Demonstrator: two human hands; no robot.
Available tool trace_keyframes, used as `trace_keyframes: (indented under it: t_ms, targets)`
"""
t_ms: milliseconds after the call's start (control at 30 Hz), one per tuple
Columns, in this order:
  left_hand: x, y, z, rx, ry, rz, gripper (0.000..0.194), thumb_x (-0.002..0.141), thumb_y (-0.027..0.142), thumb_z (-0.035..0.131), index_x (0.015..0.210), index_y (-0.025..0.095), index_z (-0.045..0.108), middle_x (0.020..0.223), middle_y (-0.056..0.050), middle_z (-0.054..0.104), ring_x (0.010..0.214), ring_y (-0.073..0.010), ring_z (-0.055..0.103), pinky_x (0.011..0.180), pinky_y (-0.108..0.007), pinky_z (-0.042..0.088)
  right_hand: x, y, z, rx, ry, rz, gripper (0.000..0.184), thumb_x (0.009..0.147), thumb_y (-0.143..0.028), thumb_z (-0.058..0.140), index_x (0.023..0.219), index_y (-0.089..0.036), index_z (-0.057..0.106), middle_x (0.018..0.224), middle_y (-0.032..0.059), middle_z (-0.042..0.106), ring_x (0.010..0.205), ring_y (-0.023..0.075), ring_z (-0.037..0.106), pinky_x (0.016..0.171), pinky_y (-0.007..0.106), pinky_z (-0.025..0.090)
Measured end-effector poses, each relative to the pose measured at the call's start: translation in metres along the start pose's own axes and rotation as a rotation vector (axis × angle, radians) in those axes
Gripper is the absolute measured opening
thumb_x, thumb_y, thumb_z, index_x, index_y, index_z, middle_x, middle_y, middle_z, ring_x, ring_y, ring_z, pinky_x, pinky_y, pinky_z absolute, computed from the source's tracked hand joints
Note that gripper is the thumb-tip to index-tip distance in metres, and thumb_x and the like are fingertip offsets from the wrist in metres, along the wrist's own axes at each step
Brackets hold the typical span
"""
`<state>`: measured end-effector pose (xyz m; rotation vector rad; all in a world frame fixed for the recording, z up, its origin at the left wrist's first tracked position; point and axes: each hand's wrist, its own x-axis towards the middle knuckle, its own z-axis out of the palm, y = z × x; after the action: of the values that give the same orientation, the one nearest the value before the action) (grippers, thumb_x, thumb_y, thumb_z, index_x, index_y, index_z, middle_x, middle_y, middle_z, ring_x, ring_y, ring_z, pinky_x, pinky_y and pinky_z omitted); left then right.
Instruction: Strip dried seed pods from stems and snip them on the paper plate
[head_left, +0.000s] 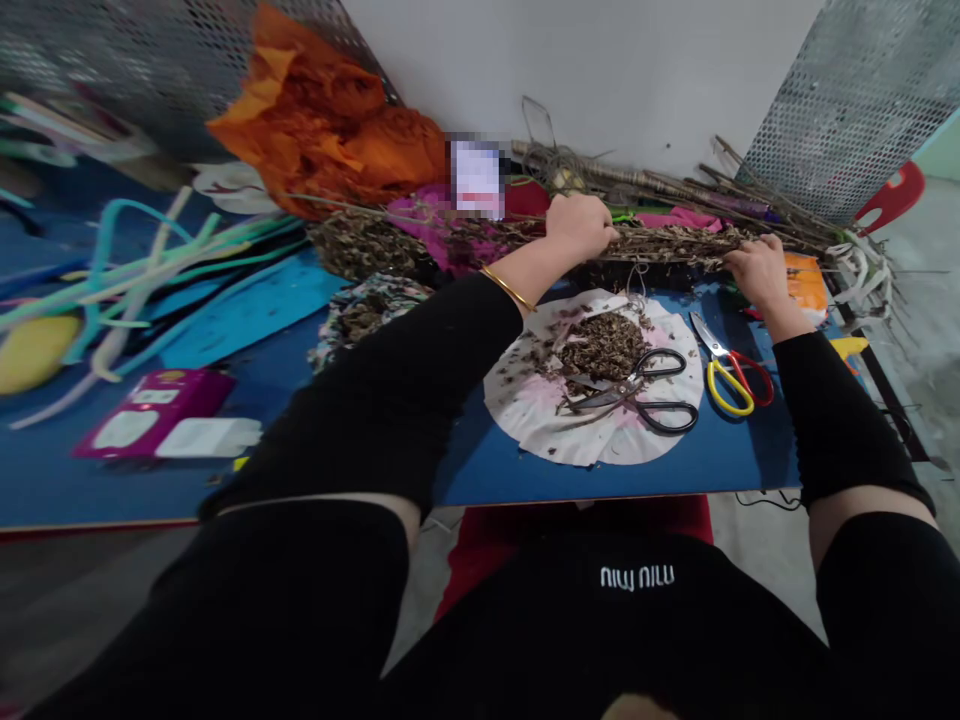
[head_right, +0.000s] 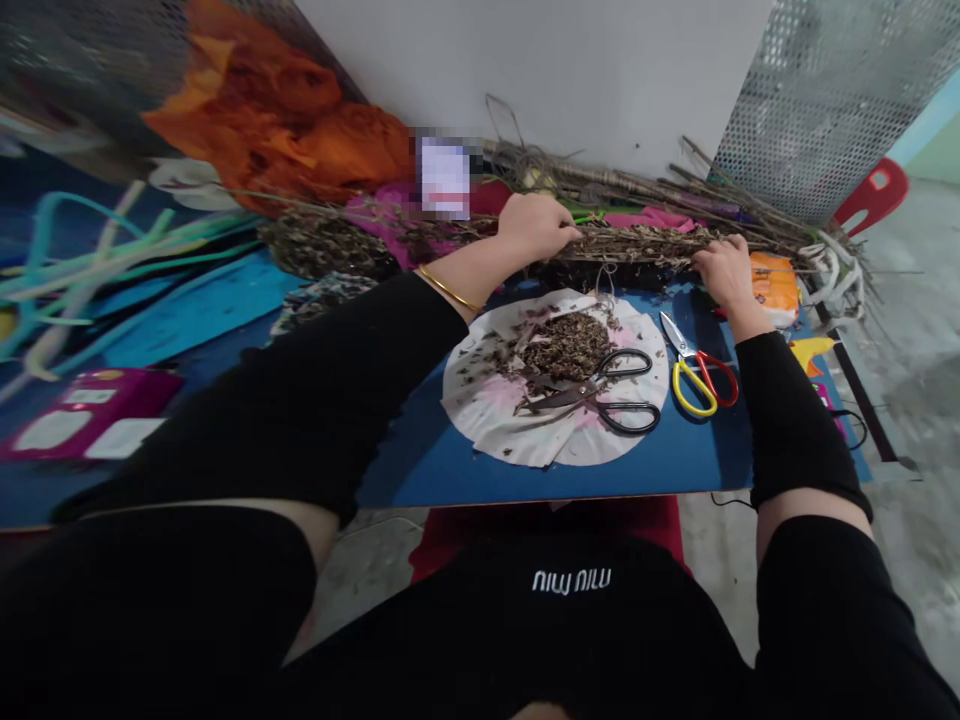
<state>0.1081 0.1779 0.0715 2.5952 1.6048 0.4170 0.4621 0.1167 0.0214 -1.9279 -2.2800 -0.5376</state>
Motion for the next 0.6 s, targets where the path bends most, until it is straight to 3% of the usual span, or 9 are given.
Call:
trace_keyframes:
  t_ms: [167, 300, 433, 600]
  targets:
    - [0.0, 0.006, -0.002, 0.065, -0.017, -0.071, 0.041, 0.097, 0.041, 0.057, 0.115, 0.018, 0.085, 0.121, -0.013, 0.08, 0.116, -0.0319, 0.068, 0.098, -0.042, 0.047, -0.003, 0.009, -0.021, -0.049, 0.067, -0.081, 0.038, 0.108, -0.034, 0.045, 0.109, -0.022, 0.081, 0.104, 0.0105, 0.076, 0.104, 0.0261, 0.065, 0.112, 0.046, 0.039]
    - [0.005, 0.003, 0.001, 0.022, -0.001, -0.054, 0.038, 0.096, 0.043, 0.059, 0.115, 0.022, 0.084, 0.119, -0.009, 0.081, 0.115, -0.0305, 0.067, 0.098, -0.041, 0.048, -0.013, 0.007, -0.034, -0.057, -0.026, -0.137, 0.036, 0.106, -0.032, 0.047, 0.11, -0.024, 0.081, 0.103, 0.0098, 0.077, 0.101, 0.025, 0.066, 0.103, 0.041, 0.043]
    - [0.006, 0.001, 0.005, 0.017, -0.02, -0.055, 0.041, 0.093, 0.047, 0.063, 0.117, 0.022, 0.084, 0.123, -0.011, 0.08, 0.12, -0.0362, 0.064, 0.105, -0.048, 0.047, -0.027, 0.005, -0.036, -0.07, -0.096, -0.15, 0.033, 0.105, -0.035, 0.051, 0.107, -0.024, 0.082, 0.102, 0.0106, 0.078, 0.097, 0.0249, 0.067, 0.094, 0.038, 0.043]
    - [-0.019, -0.002, 0.011, 0.009, 0.073, 0.111, 0.056, 0.094, 0.061, 0.062, 0.125, 0.017, 0.08, 0.122, -0.015, 0.078, 0.124, -0.0378, 0.064, 0.115, -0.053, 0.041, -0.037, 0.004, -0.034, -0.081, -0.164, -0.137, 0.036, 0.104, -0.032, 0.048, 0.109, -0.021, 0.082, 0.105, 0.0121, 0.08, 0.098, 0.0274, 0.07, 0.094, 0.041, 0.042]
